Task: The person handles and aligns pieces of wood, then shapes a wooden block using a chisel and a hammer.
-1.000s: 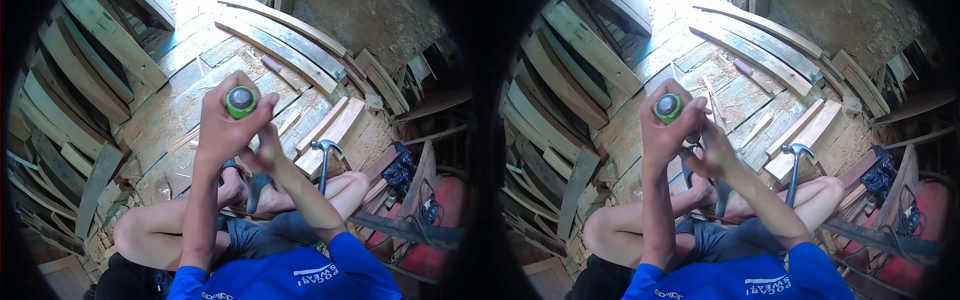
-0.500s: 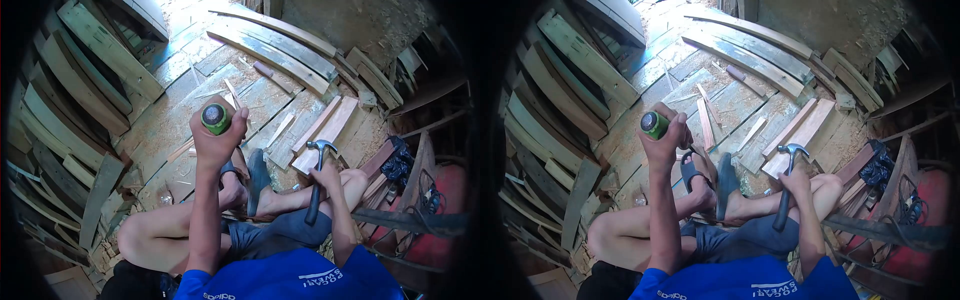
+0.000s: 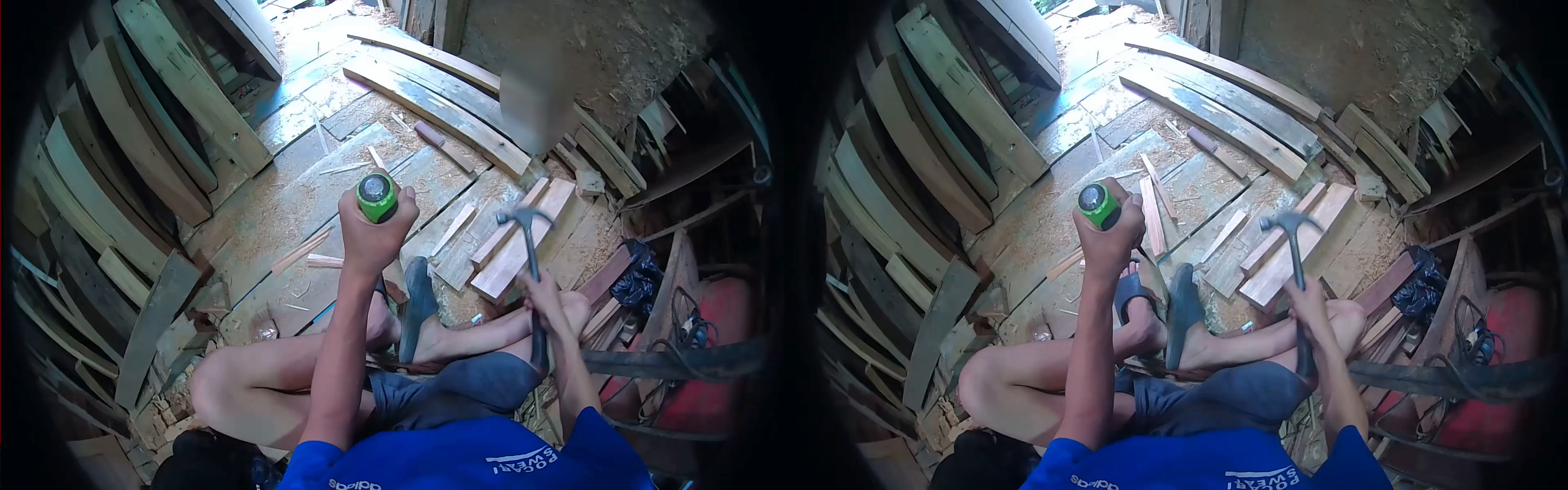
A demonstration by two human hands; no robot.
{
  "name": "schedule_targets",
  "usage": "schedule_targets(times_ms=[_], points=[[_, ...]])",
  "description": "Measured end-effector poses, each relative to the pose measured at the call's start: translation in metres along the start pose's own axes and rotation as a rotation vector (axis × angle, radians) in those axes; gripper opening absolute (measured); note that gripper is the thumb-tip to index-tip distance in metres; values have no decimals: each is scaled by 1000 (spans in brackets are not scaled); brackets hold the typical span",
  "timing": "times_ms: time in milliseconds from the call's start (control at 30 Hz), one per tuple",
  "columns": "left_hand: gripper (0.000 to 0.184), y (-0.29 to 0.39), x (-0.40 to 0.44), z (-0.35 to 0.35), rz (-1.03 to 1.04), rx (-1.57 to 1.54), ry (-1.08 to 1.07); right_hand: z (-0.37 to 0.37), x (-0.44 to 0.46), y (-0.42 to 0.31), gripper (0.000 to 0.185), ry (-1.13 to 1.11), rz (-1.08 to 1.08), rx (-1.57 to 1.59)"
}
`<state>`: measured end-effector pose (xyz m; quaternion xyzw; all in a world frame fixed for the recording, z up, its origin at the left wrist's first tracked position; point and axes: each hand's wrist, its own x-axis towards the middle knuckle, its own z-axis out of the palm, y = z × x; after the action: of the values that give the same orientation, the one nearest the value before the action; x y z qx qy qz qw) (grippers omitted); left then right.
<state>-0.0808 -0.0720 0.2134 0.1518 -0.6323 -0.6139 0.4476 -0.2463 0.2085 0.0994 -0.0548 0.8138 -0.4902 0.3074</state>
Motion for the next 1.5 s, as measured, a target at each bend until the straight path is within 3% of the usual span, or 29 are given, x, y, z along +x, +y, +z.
schedule_targets(times_ms=[67,167,200,300,400,500,667,867,1133,1233,1267,1400,1433,1500], points=[[20,0,-1,2,0,-13,0,-9,7,-39,33,106,-371,-177],[19,-7,1,5,12,-38,2,-9,-16,-138,37,92,-700,-242],[19,-9,0,8,15,-49,7,-10,-22,-166,31,84,-731,-313],[21,-10,3,13,63,30,0,-11,-44,-239,20,78,-1177,-599],[22,-1,7,16,161,181,-21,-12,-72,-284,14,-42,-1210,-781],[23,3,7,10,-51,126,23,-12,-78,-302,13,-59,-1276,-667],[20,6,2,3,-75,34,32,-8,-85,-301,14,-59,-1310,-577],[16,9,-2,7,-70,28,11,-8,-79,-284,18,-50,-1290,-938],[19,-2,0,3,19,24,-21,-6,-93,-305,9,-33,-1178,-592],[21,3,0,5,-66,-42,16,-7,-78,-291,10,-7,-1370,-1038],[21,4,-1,6,-112,-75,36,-7,-80,-292,11,-13,-1287,-1092],[18,-3,1,4,18,44,-50,-7,-83,-304,9,-4,-1326,-540],[18,-3,1,5,17,49,-46,-5,-96,-308,11,34,-1188,-426],[17,0,3,7,29,60,-41,-5,-85,-299,10,40,-1242,-467]])
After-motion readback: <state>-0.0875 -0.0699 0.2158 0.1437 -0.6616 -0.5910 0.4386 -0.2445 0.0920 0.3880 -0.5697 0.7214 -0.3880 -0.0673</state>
